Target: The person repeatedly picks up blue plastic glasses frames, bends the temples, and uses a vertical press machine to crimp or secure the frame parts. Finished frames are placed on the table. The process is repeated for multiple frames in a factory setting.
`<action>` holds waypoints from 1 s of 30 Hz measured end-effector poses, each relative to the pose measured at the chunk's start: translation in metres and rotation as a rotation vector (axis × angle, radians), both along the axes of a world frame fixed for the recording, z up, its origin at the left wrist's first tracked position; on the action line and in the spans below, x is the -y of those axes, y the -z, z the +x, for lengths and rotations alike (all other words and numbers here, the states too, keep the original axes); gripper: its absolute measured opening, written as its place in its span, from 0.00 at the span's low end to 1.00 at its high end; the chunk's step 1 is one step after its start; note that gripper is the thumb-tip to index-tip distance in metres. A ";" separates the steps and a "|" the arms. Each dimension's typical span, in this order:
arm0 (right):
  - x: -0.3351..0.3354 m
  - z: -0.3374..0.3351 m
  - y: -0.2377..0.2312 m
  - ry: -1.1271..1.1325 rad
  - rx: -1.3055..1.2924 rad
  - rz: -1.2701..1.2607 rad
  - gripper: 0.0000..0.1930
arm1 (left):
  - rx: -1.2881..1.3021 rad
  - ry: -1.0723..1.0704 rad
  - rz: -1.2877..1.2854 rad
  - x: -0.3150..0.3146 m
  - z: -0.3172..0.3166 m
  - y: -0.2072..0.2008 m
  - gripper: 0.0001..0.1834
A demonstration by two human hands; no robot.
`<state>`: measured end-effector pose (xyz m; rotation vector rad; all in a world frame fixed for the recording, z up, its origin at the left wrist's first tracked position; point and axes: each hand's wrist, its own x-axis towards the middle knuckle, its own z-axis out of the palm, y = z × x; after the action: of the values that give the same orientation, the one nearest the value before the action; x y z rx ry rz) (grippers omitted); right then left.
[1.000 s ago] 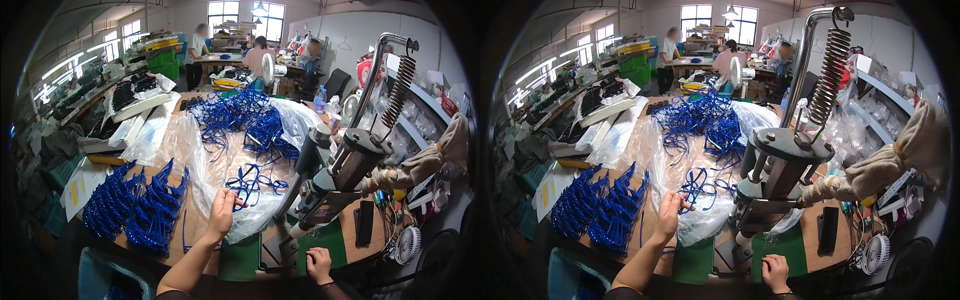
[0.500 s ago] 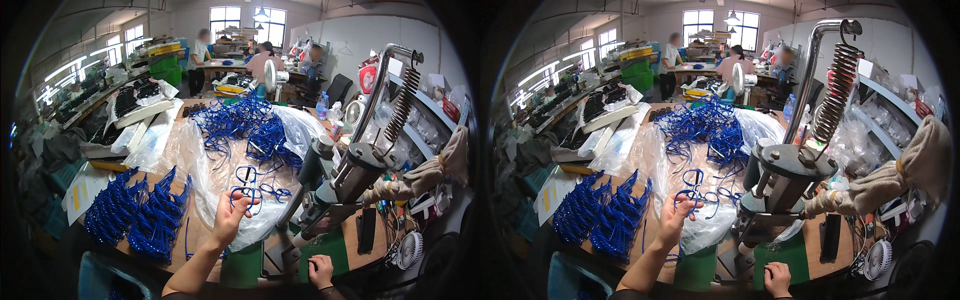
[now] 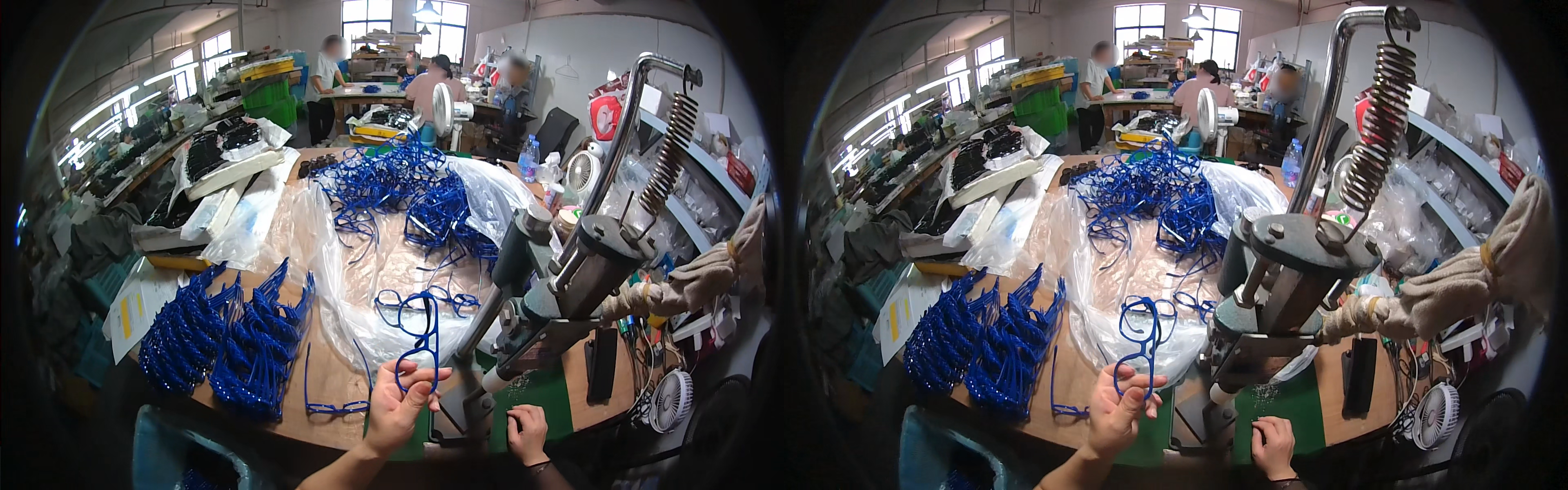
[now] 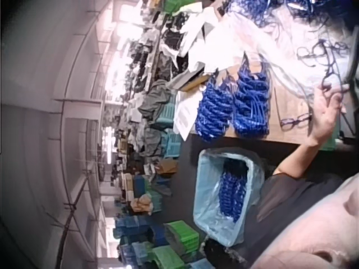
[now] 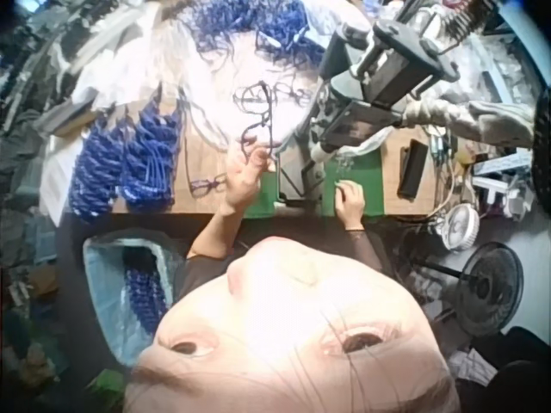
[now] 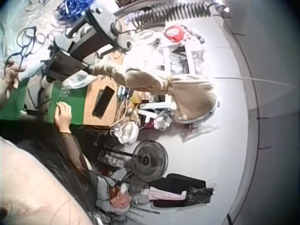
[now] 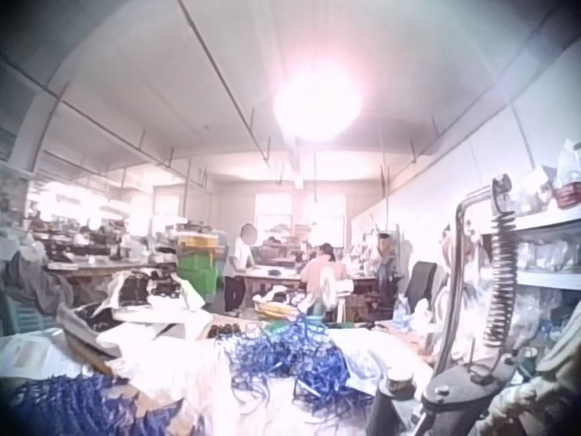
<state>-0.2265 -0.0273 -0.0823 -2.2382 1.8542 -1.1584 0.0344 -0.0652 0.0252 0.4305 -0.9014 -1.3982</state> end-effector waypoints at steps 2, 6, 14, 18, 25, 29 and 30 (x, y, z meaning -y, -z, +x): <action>-0.001 0.000 -0.001 -0.001 0.007 0.011 0.06 | -0.041 -0.007 0.089 -0.008 -0.007 0.005 0.19; -0.002 -0.005 -0.007 -0.084 -0.022 0.070 0.17 | 0.069 -0.013 0.203 -0.024 -0.016 -0.008 0.31; -0.008 -0.002 -0.008 -0.111 -0.238 0.192 0.20 | 0.182 -0.038 0.050 -0.043 -0.031 0.007 0.40; -0.008 -0.016 -0.026 -0.124 -0.124 0.218 0.19 | 0.301 -0.043 0.073 -0.050 -0.025 0.002 0.41; 0.008 -0.017 -0.004 0.034 0.246 0.380 0.04 | 0.258 -0.034 0.138 -0.052 -0.030 0.014 0.42; 0.002 -0.016 0.004 0.054 0.236 0.347 0.02 | 0.312 -0.040 0.101 -0.055 -0.022 0.015 0.43; 0.004 -0.017 0.004 0.040 0.211 0.348 0.02 | 0.346 -0.024 0.094 -0.054 -0.022 0.017 0.43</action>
<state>-0.2434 -0.0313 -0.0867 -1.8289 1.8541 -0.9446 0.0124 -0.0111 0.0086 0.7688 -1.1067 -1.3701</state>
